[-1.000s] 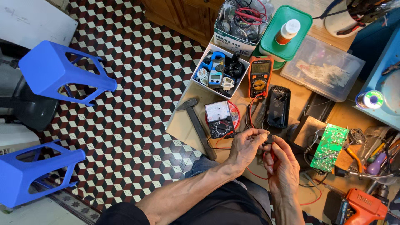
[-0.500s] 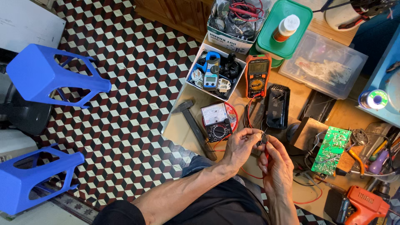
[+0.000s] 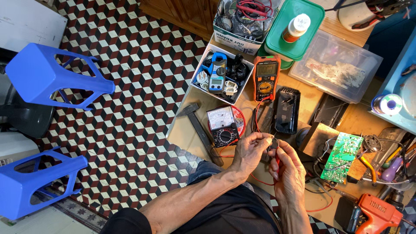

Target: The person works on a green circuit board at a cluttered workbench, holding and turning it under a desk lamp, then uses a hot air gun on its components. They attach multimeter test leads, adjust an analog meter, and probe the board and wiring to test it.

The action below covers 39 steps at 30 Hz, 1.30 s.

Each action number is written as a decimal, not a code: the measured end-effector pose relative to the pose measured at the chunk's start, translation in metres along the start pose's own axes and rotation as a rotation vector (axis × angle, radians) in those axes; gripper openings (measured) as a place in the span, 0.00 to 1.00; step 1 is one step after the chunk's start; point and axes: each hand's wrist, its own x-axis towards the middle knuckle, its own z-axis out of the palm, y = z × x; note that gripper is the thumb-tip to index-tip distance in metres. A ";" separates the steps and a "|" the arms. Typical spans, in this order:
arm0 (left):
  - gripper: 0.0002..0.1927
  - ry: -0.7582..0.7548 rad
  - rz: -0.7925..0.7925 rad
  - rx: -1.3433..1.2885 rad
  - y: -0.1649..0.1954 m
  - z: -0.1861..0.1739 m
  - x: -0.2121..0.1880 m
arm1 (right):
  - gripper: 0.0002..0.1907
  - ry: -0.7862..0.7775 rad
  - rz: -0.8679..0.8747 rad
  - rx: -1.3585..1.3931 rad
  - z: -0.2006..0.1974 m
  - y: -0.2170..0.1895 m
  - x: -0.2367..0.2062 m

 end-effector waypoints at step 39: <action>0.07 -0.092 0.507 0.653 0.007 0.013 -0.066 | 0.17 -0.029 -0.072 -0.176 -0.034 -0.012 -0.072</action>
